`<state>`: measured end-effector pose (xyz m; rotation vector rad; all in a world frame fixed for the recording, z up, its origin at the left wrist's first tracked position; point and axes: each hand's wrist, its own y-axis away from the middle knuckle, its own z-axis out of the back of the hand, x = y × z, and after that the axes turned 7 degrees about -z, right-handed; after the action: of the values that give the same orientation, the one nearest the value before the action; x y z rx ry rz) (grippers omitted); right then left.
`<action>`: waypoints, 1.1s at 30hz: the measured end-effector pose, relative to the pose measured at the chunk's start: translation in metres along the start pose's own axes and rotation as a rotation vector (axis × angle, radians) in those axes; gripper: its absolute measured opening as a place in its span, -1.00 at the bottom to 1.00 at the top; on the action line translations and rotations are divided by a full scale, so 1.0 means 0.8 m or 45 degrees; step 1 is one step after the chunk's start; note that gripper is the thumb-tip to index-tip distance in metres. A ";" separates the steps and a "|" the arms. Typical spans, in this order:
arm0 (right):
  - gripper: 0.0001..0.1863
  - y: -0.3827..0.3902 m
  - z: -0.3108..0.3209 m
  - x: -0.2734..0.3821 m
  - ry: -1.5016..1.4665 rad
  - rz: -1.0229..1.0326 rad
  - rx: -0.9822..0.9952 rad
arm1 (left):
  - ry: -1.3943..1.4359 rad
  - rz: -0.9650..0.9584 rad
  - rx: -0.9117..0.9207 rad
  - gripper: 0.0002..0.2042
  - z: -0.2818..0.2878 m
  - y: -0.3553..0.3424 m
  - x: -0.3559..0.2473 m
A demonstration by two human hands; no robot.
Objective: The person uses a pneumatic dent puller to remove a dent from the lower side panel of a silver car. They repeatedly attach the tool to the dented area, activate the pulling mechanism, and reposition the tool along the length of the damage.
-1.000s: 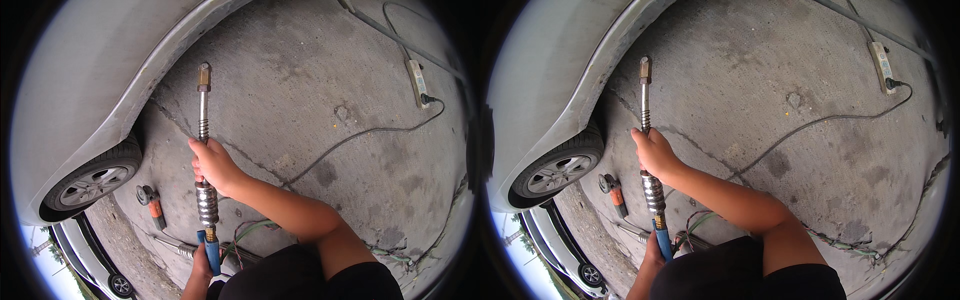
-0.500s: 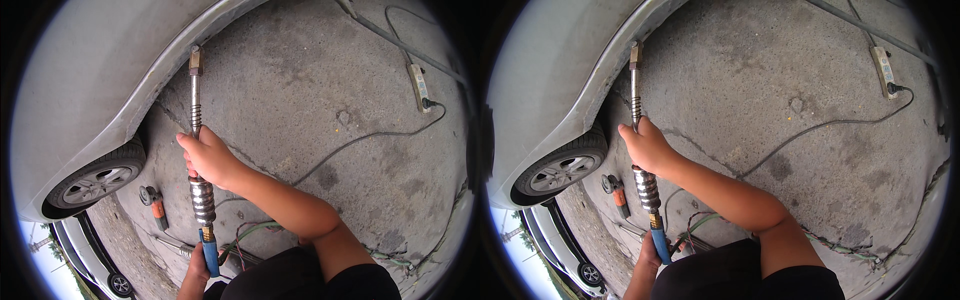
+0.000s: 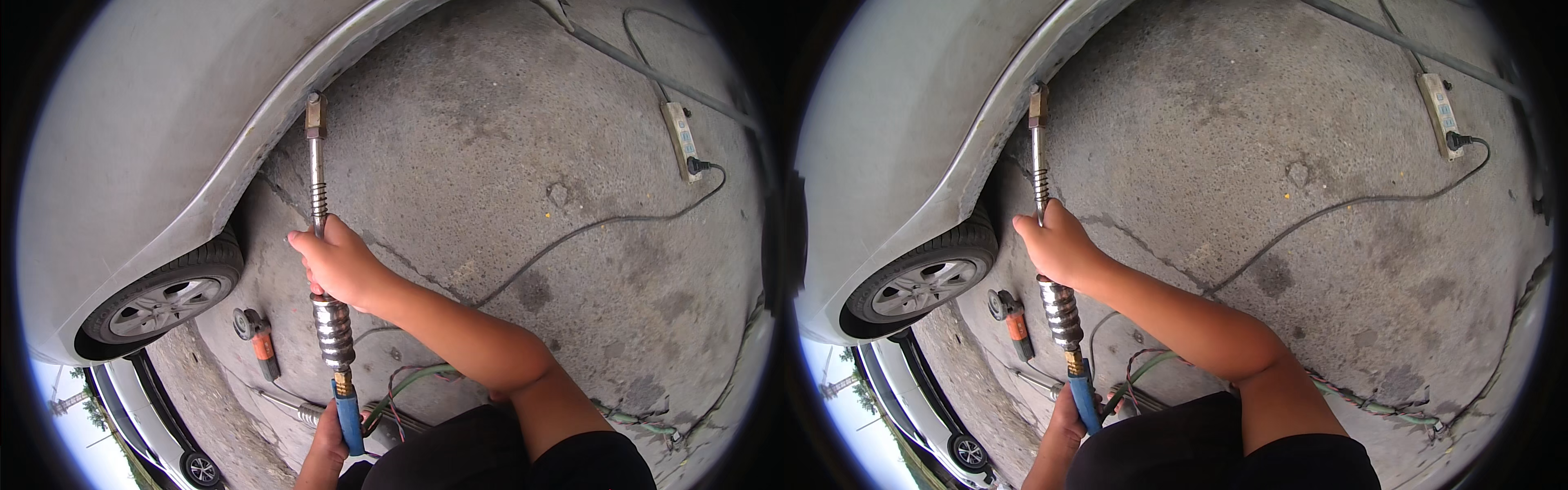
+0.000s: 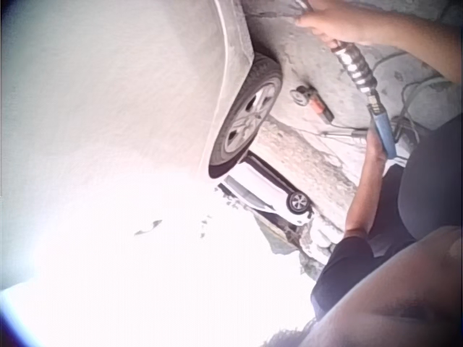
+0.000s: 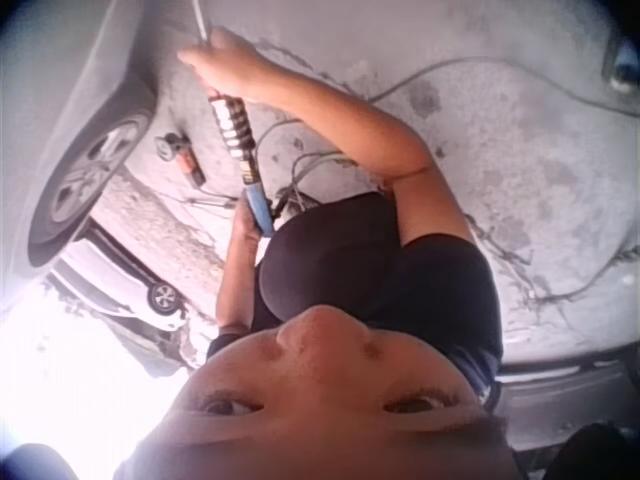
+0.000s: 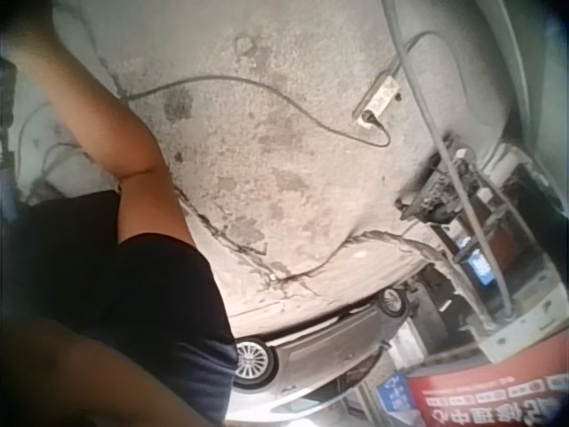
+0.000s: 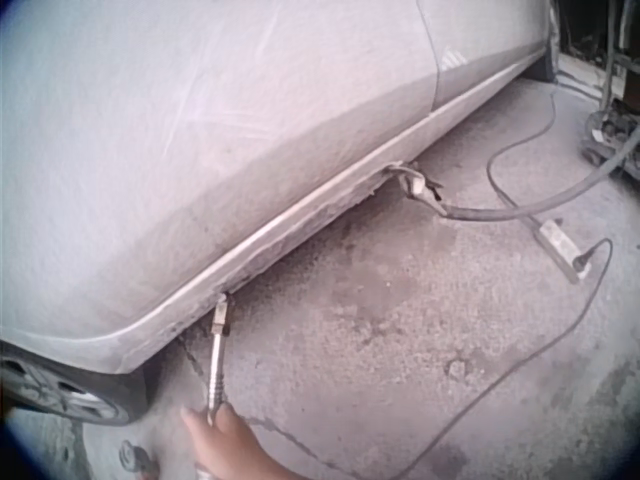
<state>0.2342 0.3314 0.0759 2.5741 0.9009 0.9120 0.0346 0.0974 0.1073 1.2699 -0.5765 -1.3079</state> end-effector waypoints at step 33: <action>-0.79 -0.042 0.011 0.052 -0.179 0.133 0.034 | -0.007 -0.013 0.050 -0.59 0.007 -0.008 -0.007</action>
<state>0.2495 0.3834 0.0746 2.6907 0.7514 0.7390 0.0253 0.1022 0.1047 1.3032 -0.6024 -1.3147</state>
